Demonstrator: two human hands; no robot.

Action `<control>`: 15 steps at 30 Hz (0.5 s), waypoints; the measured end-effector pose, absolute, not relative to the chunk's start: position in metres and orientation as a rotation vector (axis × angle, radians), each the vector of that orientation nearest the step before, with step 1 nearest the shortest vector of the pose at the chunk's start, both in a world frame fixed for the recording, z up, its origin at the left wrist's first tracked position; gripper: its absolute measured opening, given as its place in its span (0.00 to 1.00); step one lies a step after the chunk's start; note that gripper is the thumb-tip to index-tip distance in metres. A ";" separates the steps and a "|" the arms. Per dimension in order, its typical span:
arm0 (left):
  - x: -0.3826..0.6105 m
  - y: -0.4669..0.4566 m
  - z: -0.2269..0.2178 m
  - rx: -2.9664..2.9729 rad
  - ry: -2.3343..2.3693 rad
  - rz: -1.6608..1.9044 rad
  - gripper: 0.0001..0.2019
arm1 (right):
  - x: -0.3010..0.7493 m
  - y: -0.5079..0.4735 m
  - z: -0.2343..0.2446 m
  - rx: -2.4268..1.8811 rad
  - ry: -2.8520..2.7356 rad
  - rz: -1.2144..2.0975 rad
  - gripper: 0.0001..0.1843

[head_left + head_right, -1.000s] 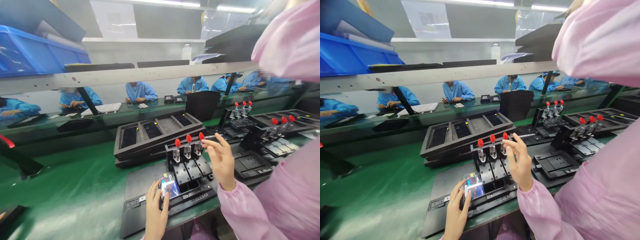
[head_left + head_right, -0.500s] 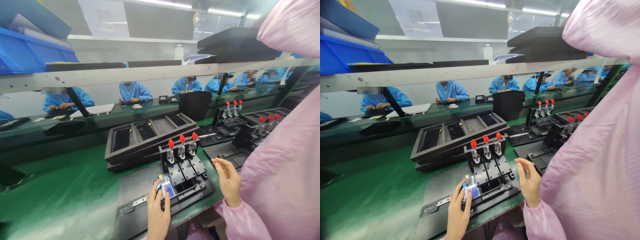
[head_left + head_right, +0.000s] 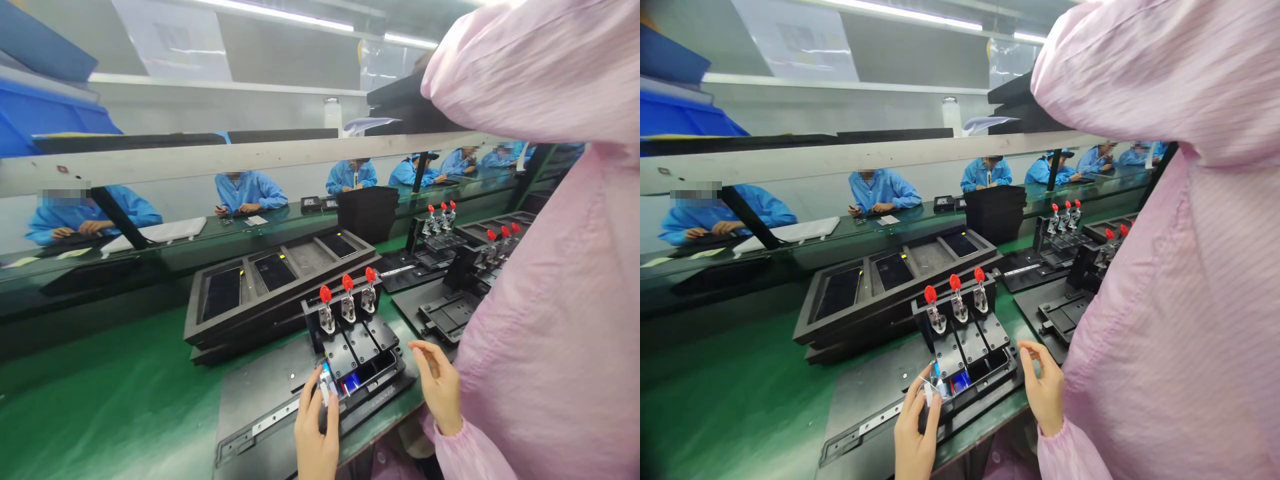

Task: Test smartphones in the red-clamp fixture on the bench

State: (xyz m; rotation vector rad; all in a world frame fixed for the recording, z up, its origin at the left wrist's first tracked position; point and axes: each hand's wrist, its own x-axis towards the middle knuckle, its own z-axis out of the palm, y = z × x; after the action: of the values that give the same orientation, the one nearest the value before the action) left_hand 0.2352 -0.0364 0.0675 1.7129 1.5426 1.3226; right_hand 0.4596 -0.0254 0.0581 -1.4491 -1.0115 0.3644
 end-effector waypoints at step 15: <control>0.228 -0.032 0.071 1.988 1.712 0.934 0.11 | 0.463 -0.027 0.048 -1.475 -1.069 0.341 0.14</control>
State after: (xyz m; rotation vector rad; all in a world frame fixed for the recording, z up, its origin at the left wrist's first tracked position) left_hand 0.2283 -0.0318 0.0706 1.9878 1.7116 0.9340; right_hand 0.4631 -0.0273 0.0484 -1.4750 -1.0692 0.3413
